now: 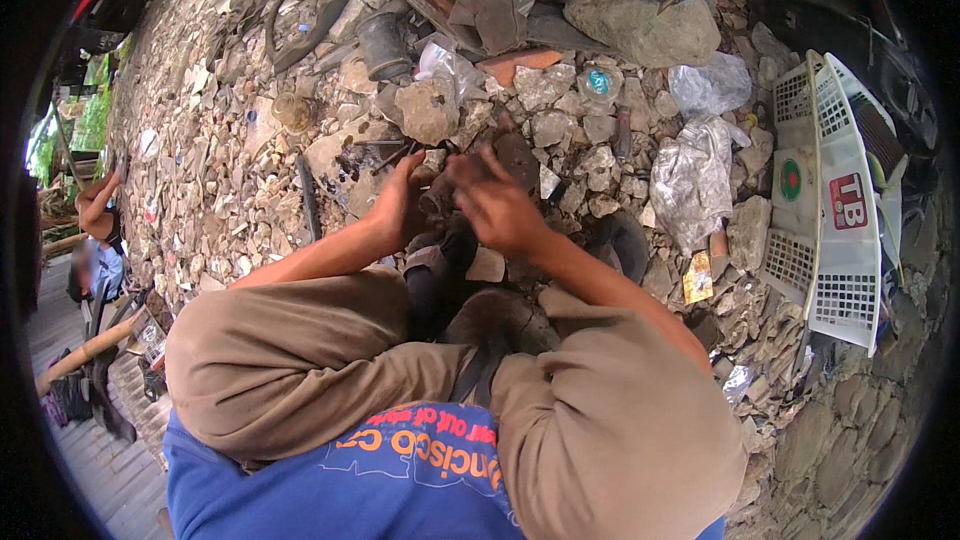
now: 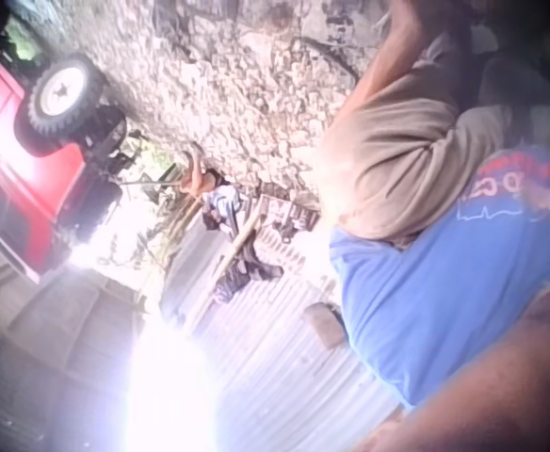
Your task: The person sits cross-legged on a debris-strewn ground and scrubs a small, dark metal object with a piece of sandpaper. They hold the object in their left hand and rub it repeatedly with the sandpaper in their right hand, focusing on cleaning the surface.
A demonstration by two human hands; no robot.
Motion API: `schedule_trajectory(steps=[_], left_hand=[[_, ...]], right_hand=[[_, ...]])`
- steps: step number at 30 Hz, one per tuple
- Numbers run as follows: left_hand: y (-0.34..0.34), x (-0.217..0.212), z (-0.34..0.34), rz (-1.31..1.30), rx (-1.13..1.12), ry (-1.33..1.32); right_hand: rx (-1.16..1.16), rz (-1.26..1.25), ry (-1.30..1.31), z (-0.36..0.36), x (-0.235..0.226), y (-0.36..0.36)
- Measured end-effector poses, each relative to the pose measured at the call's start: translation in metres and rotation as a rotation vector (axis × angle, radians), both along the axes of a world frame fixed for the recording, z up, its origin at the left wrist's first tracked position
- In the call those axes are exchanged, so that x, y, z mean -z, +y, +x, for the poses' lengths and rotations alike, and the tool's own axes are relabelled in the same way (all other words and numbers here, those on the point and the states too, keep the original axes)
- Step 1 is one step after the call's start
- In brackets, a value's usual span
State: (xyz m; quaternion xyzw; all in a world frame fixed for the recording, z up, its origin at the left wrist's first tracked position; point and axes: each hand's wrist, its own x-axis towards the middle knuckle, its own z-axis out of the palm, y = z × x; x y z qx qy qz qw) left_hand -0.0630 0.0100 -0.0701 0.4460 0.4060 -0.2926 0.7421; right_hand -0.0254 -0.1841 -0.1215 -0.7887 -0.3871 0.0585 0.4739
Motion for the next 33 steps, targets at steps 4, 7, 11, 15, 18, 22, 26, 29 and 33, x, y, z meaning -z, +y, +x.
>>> schedule_trajectory(steps=[4,7,11,15,18,22,26,29,33], left_hand=[[0.001,-0.001,0.005,-0.065,0.015,0.0],[-0.002,-0.007,0.006,-0.016,0.004,0.0],[-0.005,-0.01,0.007,-0.004,-0.03,0.038],[-0.001,-0.002,0.007,0.068,-0.01,0.043],[-0.004,-0.007,0.007,0.052,-0.016,0.053],[-0.001,-0.001,0.007,0.037,-0.043,0.044],[-0.004,-0.007,0.01,0.034,-0.03,0.052],[-0.004,-0.005,0.009,0.062,-0.041,0.046],[0.0,-0.002,0.007,0.081,-0.003,0.077]], right_hand=[[-0.039,0.016,-0.013,0.001,0.005,-0.002],[-0.009,-0.015,-0.022,0.003,0.016,-0.001],[-0.089,-0.078,0.008,0.008,0.005,-0.007],[-0.113,0.033,0.059,-0.011,-0.009,0.001],[-0.163,-0.041,-0.017,0.005,0.009,-0.014],[-0.093,0.049,0.027,-0.018,0.001,-0.006],[-0.108,-0.092,0.051,-0.002,0.009,-0.017],[-0.111,0.056,0.043,-0.022,0.0,-0.013],[-0.067,-0.039,0.02,-0.011,0.015,-0.016]])
